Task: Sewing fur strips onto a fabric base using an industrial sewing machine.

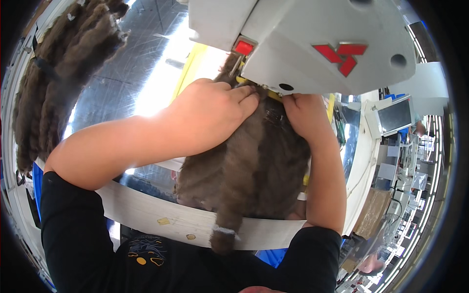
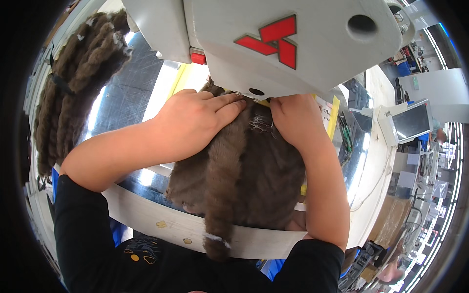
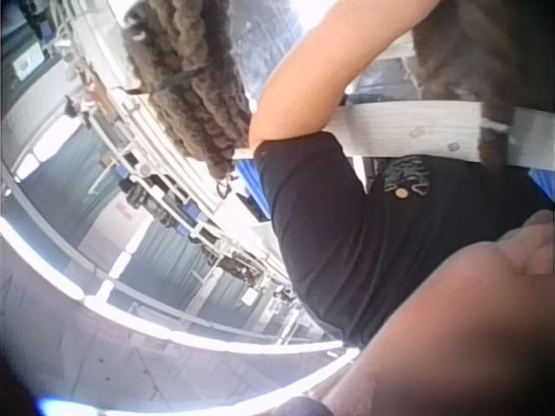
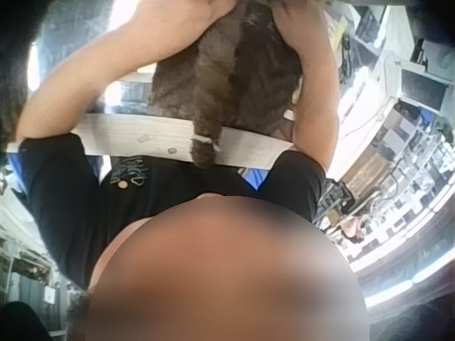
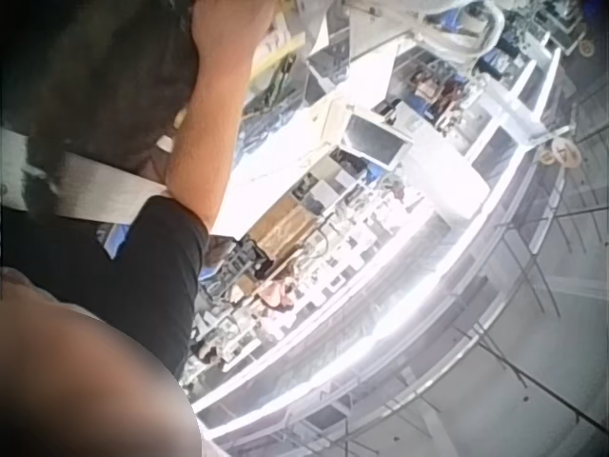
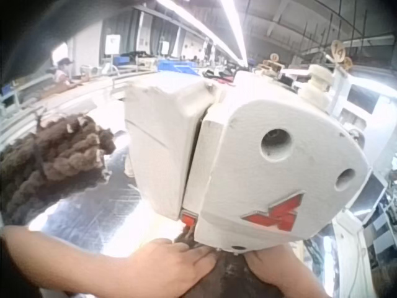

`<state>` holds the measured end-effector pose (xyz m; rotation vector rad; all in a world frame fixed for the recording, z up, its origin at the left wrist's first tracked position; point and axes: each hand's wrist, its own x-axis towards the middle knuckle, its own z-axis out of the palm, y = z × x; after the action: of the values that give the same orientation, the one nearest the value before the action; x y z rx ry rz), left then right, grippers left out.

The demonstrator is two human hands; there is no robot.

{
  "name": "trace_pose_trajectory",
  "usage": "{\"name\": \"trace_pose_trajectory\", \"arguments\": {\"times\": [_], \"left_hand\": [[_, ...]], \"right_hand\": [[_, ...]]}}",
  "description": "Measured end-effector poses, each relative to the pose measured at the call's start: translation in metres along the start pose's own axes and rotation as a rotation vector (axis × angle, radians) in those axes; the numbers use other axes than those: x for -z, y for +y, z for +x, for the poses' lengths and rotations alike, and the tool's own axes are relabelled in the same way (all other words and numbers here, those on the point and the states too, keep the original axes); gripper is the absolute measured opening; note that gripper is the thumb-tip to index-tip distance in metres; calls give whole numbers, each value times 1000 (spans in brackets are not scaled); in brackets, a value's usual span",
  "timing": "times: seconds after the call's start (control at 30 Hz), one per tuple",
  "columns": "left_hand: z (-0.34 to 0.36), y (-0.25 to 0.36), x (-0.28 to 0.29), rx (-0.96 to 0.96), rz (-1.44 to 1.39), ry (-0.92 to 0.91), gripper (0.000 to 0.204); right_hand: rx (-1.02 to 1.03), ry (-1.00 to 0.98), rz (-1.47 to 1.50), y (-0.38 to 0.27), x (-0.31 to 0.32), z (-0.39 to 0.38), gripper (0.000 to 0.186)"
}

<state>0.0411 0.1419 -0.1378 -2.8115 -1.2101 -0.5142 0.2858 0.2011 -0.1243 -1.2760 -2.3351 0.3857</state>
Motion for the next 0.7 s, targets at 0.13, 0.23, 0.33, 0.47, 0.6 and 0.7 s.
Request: {"name": "trace_pose_trajectory", "arguments": {"times": [0.13,0.23,0.33,0.47,0.6,0.7], "left_hand": [[0,-3,1,5,10,-24,46],[1,-3,1,9,-4,-23,45],[4,-6,4,-3,-35,-45,44],[2,-15,8,-5,-109,-52,50],[3,-17,11,-36,-66,-43,57],[4,-17,14,-16,-62,-69,59]], "right_hand": [[-74,-50,25,-3,2,1,17],[-87,-52,37,1,1,2,17],[-73,-57,58,2,3,-1,18],[-38,-76,38,-4,10,-12,24],[209,-41,141,-9,3,-26,32],[291,-48,79,-12,-6,-27,32]]}}
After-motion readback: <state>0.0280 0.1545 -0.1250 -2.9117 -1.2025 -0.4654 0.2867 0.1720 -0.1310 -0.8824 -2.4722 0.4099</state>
